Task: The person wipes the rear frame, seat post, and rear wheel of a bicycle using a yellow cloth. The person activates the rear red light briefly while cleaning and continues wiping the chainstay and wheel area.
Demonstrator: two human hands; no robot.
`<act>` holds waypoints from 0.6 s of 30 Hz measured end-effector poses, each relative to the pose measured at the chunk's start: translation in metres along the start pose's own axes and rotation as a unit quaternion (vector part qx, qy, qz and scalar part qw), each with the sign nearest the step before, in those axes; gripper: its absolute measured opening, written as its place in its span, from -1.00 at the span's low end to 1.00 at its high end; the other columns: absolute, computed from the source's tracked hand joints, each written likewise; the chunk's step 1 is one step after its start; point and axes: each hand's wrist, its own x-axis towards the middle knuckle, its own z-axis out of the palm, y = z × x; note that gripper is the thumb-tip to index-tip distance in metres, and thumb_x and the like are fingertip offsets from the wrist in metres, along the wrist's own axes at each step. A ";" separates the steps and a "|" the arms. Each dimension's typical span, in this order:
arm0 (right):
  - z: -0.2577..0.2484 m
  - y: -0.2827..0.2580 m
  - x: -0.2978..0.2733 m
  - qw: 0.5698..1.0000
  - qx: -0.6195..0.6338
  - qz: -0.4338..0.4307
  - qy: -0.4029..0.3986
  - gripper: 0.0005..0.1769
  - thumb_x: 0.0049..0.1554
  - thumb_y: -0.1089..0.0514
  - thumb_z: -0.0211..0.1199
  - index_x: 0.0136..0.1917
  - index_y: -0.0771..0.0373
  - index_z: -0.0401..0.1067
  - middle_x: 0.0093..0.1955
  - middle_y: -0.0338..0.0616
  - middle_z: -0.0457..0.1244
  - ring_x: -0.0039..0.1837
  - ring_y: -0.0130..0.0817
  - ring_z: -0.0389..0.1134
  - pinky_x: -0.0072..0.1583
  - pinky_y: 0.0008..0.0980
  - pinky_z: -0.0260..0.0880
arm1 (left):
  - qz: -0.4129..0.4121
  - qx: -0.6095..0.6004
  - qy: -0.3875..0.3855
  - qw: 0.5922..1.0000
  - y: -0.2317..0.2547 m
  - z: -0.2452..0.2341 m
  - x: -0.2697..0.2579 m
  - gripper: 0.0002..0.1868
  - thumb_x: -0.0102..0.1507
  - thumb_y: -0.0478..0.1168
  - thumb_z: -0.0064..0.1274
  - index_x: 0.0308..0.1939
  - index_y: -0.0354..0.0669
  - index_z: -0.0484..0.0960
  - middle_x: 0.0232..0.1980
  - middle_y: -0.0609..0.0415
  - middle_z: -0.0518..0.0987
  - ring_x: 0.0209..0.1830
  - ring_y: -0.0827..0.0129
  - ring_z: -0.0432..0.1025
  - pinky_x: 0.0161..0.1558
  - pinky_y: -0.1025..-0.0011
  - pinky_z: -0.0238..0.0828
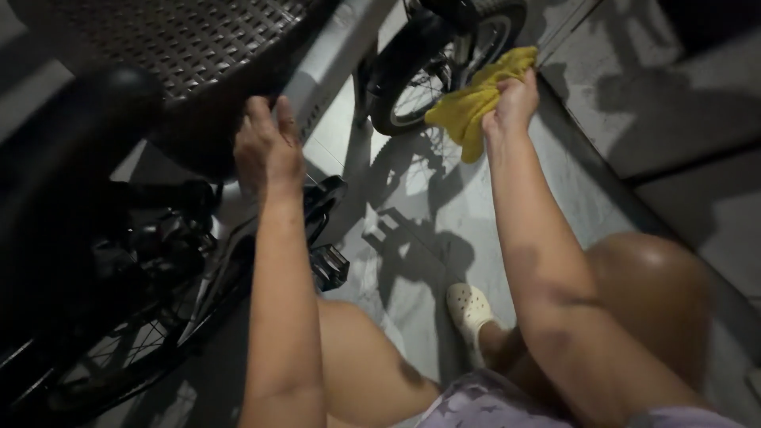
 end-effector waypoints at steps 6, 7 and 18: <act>-0.019 -0.013 0.005 0.998 -0.046 0.024 -0.031 -0.32 0.01 0.52 -0.15 0.39 0.32 0.28 0.17 0.10 0.30 0.16 0.01 0.39 0.20 0.01 0.54 | 0.004 -0.032 0.020 0.999 -0.002 -0.001 -0.012 -0.57 0.54 0.16 -0.26 0.03 -0.11 0.47 -0.08 -0.17 0.64 -0.08 -0.14 0.53 -0.11 -0.02 0.46; -0.015 -0.016 0.010 0.996 -0.072 0.017 -0.042 -0.33 0.02 0.51 -0.13 0.40 0.31 0.28 0.18 0.10 0.30 0.17 0.00 0.39 0.20 0.00 0.53 | 0.014 -0.030 0.040 0.999 -0.001 0.001 -0.011 -0.59 0.54 0.14 -0.22 0.03 -0.12 0.48 -0.08 -0.18 0.64 -0.09 -0.16 0.52 -0.12 -0.03 0.44; 0.036 0.003 0.064 0.808 -0.480 -0.241 -0.243 -0.27 0.05 0.38 0.00 0.52 0.33 0.22 0.31 0.09 0.28 0.34 -0.04 0.32 0.39 -0.18 0.29 | 0.058 -0.030 0.073 0.995 0.010 0.012 -0.011 -0.79 0.55 -0.16 -0.22 0.09 -0.23 0.44 -0.03 -0.20 0.57 0.00 -0.10 0.48 0.03 0.01 0.39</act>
